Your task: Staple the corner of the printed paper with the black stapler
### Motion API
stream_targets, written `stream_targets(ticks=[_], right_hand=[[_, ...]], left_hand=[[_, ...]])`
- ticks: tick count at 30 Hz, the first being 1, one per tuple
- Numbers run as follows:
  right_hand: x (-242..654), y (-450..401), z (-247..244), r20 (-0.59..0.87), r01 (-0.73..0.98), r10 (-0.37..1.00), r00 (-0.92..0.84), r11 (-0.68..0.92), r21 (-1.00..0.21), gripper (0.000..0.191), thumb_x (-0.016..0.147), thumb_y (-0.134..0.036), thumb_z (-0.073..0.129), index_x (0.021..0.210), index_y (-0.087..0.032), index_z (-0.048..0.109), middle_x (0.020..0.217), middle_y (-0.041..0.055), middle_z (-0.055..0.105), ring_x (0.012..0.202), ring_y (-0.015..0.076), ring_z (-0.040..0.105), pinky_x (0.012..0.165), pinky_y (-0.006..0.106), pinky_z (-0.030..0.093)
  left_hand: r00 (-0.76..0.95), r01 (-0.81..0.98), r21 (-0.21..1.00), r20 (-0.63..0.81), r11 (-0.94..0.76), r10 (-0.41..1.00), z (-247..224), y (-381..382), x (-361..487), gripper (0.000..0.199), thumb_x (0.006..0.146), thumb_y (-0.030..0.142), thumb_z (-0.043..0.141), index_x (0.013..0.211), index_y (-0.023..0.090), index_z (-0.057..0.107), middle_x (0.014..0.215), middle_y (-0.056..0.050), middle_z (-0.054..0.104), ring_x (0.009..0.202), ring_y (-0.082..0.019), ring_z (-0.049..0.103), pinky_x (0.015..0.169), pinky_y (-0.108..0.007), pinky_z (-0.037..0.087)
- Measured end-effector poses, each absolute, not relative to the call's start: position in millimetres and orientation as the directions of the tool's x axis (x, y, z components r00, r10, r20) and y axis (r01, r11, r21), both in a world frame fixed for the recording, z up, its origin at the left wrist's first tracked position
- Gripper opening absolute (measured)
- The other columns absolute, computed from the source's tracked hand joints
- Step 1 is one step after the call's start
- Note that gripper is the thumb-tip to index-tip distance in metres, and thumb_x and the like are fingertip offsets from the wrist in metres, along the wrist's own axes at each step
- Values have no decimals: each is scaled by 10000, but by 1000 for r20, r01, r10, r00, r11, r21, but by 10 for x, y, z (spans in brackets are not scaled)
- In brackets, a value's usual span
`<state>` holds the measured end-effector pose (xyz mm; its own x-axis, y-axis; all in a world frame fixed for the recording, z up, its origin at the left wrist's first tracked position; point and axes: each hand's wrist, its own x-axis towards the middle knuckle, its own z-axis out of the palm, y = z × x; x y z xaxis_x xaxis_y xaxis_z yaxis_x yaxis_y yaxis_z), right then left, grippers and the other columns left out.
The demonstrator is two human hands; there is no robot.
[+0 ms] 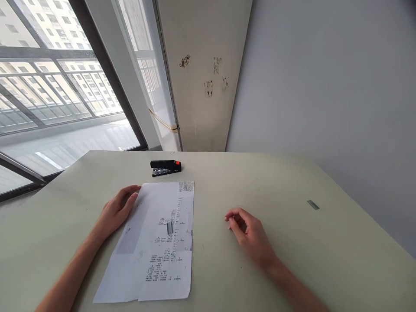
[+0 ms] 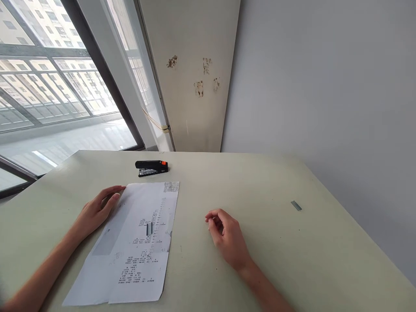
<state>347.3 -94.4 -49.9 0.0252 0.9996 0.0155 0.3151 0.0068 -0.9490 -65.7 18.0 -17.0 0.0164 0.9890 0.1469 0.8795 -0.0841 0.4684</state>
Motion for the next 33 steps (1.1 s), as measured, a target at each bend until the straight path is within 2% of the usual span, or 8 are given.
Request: stream_targets(ticks=[7,17,20,26,33], right_hand=[[3480,-945,-538,21,332,999,31,9,-943,237,1028,-390,514,994,-233,687,981,60,739,800,197,659,644,294,504],[3476,-965,-472,26,342,999,31,14,-940,260,1013,-430,527,982,-230,691,979,65,749,799,203,673,623,297,510],[3471,-966,-467,49,339,998,30,35,-940,291,1013,-461,528,984,-224,694,967,75,751,796,210,678,642,313,532],[3463,-970,-481,62,350,998,21,51,-935,302,1025,-464,512,978,-225,690,953,78,744,806,219,675,666,326,539],[3455,-983,-499,49,361,999,10,42,-932,309,1032,-475,506,977,-231,687,954,75,738,812,221,672,659,325,536]], left_hand=[[37,883,458,145,-100,989,-177,188,-630,569,982,688,393,1326,299,625,1312,-30,737,927,-242,718,905,-378,557],[58,869,479,153,-126,986,-163,158,-615,547,990,662,415,1321,280,625,1287,-50,741,1020,-269,700,1033,-433,522],[53,868,483,143,-117,988,-163,157,-612,550,985,667,420,1325,284,618,1278,-51,740,1008,-270,698,1021,-432,523],[70,882,455,128,-121,989,-170,157,-627,594,980,700,410,1362,285,595,1246,-52,744,828,-233,693,911,-401,551],[77,878,461,125,-126,989,-203,154,-664,593,988,697,408,1381,286,575,1357,-65,701,1045,-279,697,1032,-435,511]])
